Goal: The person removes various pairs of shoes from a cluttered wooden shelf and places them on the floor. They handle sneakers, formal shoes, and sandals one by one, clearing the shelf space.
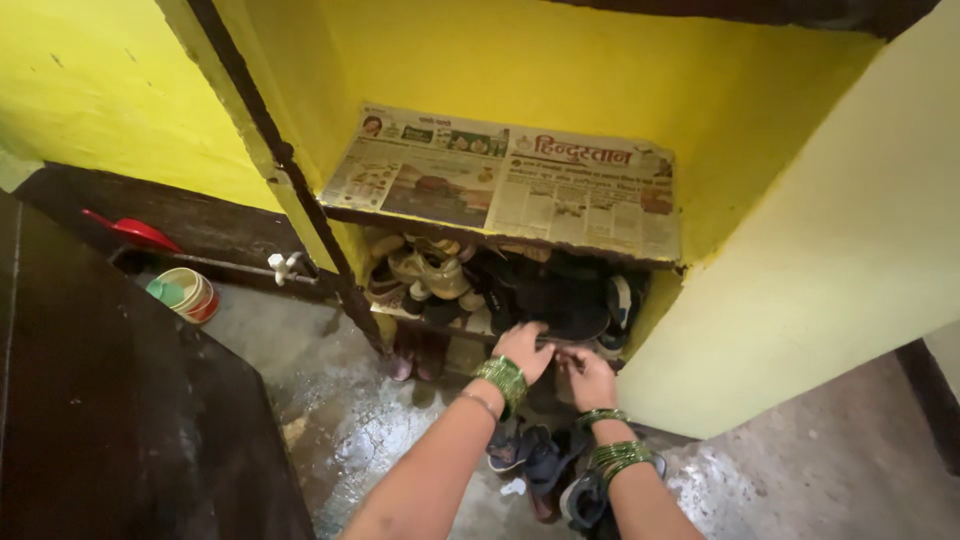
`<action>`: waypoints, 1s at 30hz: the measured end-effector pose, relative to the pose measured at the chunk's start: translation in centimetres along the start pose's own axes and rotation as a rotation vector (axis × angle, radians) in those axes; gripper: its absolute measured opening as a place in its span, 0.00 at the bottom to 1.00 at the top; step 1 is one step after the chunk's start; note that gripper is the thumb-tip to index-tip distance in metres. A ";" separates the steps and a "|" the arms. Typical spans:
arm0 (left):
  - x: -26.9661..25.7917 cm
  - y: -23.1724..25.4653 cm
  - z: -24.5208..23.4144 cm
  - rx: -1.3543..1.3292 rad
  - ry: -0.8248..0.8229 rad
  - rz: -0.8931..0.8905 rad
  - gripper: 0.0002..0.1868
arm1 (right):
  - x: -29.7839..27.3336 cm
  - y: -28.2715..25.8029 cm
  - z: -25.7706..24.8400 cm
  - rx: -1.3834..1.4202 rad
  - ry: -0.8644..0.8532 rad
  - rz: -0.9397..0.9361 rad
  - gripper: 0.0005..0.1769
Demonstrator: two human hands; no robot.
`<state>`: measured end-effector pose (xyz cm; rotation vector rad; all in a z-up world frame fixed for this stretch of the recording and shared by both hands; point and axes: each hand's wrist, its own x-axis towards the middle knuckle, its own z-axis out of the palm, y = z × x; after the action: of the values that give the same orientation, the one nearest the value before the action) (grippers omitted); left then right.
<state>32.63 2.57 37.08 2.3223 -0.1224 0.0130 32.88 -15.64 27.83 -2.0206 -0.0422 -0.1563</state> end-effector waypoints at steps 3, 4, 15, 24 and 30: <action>2.0 1.8 -1.6 0.125 -0.055 0.026 0.28 | 0.9 -0.5 -0.7 -0.174 0.091 -0.041 0.13; 2.7 2.2 -2.3 0.159 -0.071 0.051 0.29 | 0.9 -0.9 -1.1 -0.170 0.103 -0.021 0.13; 10.9 3.4 -6.3 0.602 -0.093 0.313 0.48 | 1.2 -2.0 -2.0 -0.236 0.166 0.002 0.18; 16.6 1.9 -4.1 0.806 -0.137 0.349 0.46 | 1.6 -2.3 -2.6 -0.183 0.175 0.142 0.14; 16.0 2.9 -4.0 0.852 -0.172 0.282 0.49 | 4.4 0.3 -3.7 -0.284 0.124 0.172 0.14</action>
<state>48.37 2.17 42.67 3.1292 -0.6350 0.0079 36.91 -19.26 29.78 -2.2808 0.2443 -0.1857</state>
